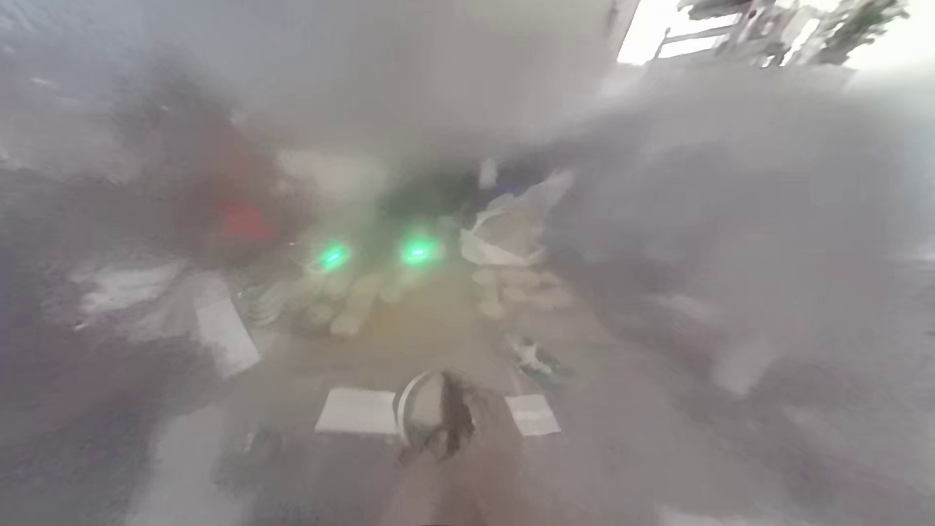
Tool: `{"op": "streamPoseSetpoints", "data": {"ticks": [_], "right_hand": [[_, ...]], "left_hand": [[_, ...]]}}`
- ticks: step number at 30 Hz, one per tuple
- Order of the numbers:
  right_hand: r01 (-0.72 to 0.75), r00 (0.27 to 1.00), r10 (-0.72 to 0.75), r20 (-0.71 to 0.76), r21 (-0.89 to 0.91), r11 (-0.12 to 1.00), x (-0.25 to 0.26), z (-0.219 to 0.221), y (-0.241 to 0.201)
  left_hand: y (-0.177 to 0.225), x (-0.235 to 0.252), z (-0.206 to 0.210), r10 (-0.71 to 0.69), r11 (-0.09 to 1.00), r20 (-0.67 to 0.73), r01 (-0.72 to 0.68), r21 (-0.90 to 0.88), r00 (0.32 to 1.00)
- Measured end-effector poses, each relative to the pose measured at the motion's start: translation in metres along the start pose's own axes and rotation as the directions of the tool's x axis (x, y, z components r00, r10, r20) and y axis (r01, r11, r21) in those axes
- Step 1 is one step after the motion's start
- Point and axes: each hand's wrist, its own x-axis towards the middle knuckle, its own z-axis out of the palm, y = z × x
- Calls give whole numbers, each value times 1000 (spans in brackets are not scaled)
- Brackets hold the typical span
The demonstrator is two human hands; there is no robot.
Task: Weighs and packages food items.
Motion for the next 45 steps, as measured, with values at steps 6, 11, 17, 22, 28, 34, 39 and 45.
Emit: {"op": "streamPoseSetpoints", "data": {"ticks": [6,11,17,22,28,34,39,45], "right_hand": [[-341,876,222,428,225,913,4,-12,14],[-420,892,288,347,404,813,1,-12,26],[158,933,-158,324,27,987,-21,-19,-6],[-224,900,82,429,291,930,2,-24,18],[134,942,-211,262,283,950,-9,-39,7],[74,824,-152,546,162,984,-17,-50,-15],[-282,792,-103,602,509,813,25,-51,5],[373,776,-412,477,180,910,-24,-72,-24]], "left_hand": [[-5,-2,-18,-111,967,-23,113,226,994],[0,0,-29,-123,963,187,71,260,975],[3,11,-38,-127,960,154,82,267,980],[-6,22,-64,-119,968,448,3,250,886],[50,15,-53,-306,852,384,70,519,871],[38,35,-77,-303,890,492,58,452,816],[73,22,-62,-473,786,535,61,615,700],[61,38,-82,-499,789,618,24,614,608]]}}
